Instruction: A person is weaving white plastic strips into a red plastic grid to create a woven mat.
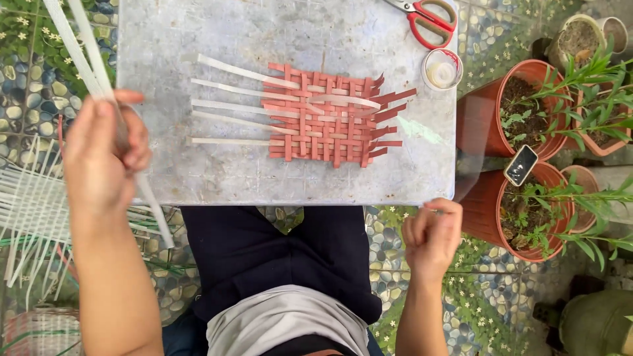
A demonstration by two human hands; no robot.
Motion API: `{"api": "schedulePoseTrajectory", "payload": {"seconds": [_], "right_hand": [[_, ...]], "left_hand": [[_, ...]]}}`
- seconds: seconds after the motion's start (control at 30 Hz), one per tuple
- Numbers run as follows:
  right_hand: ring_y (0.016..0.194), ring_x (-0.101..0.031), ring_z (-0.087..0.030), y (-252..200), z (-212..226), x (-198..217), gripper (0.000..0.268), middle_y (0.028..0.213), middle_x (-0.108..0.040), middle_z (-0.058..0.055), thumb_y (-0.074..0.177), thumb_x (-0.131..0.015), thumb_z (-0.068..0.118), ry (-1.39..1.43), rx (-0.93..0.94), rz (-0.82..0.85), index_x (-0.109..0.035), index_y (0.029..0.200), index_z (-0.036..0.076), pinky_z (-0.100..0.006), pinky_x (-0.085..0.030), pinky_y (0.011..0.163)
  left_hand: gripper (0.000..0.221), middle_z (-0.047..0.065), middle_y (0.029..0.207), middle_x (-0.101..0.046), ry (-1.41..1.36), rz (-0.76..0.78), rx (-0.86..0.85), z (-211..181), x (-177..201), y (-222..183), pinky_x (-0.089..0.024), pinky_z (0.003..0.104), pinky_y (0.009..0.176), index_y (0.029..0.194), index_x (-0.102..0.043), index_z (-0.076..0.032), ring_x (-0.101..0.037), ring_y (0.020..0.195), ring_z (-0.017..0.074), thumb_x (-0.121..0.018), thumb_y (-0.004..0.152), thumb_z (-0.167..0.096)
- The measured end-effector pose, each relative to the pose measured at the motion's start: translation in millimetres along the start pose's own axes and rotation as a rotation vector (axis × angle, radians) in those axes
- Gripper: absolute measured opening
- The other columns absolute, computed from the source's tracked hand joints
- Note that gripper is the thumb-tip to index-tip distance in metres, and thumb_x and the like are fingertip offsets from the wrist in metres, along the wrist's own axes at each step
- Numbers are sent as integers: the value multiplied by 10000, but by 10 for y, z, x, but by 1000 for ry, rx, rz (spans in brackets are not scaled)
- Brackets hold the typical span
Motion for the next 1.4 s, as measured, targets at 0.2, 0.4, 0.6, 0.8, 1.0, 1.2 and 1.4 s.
{"api": "schedulePoseTrajectory", "payload": {"seconds": [0.2,0.4,0.6,0.8,1.0,1.2,1.4], "right_hand": [[451,-299,-26,-338,-323,145,205,590,-380,80,1070,-416,174,-231,-53,57,-563,1188,93,-180,-240,379],[441,-315,-46,-662,-473,123,214,573,-382,60,1032,-437,186,-201,-157,33,-528,858,99,-187,-233,362],[378,-220,-82,-540,-160,1,504,496,-240,51,1040,-365,358,112,-2,-294,-316,571,181,-226,-194,304],[592,-487,-158,-421,-166,81,283,700,-516,-30,1041,-368,313,113,41,-496,-530,887,141,-291,-441,577],[523,-557,-167,-513,-581,-84,269,629,-545,-91,1040,-421,266,-118,-140,-258,-536,920,54,-285,-496,541],[514,-607,-180,-540,-680,-432,238,666,-653,-155,988,-497,134,-155,-137,70,-612,851,-23,-286,-526,516],[480,-592,-182,-476,-628,-370,255,615,-638,-149,969,-547,149,-101,-67,101,-623,811,-36,-283,-507,497]], "left_hand": [[248,11,864,-496,273,-77,146,378,341,578,-486,246,520,1164,-598,-103,-510,710,94,-361,1124,-164],[156,87,899,-597,678,30,-35,699,304,1008,-581,352,694,1132,-666,-21,-583,796,168,-558,1080,-121],[242,70,881,-655,831,-12,-56,838,174,1123,-525,402,742,1183,-641,-29,-637,805,208,-705,1003,-177],[328,135,1060,-616,835,-25,-242,649,141,762,-497,417,801,1288,-572,46,-615,818,224,-646,1035,-148],[180,184,1047,-561,668,-50,-675,24,-559,-323,-504,368,722,1179,-596,66,-583,899,303,-566,1055,-60],[338,142,1009,-654,822,588,-702,116,-1301,-1020,-511,435,812,1163,-650,-64,-636,975,340,-595,942,-314],[223,47,734,-593,757,834,-348,580,-1489,-1179,-536,335,584,930,-579,-107,-652,722,249,-407,1019,-217]]}}
Point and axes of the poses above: each hand's wrist, its own y-axis towards the middle knuckle, its own x-axis out of the back of the hand, z = x × y, the point moved 3 cm from there along y, towards the middle knuckle
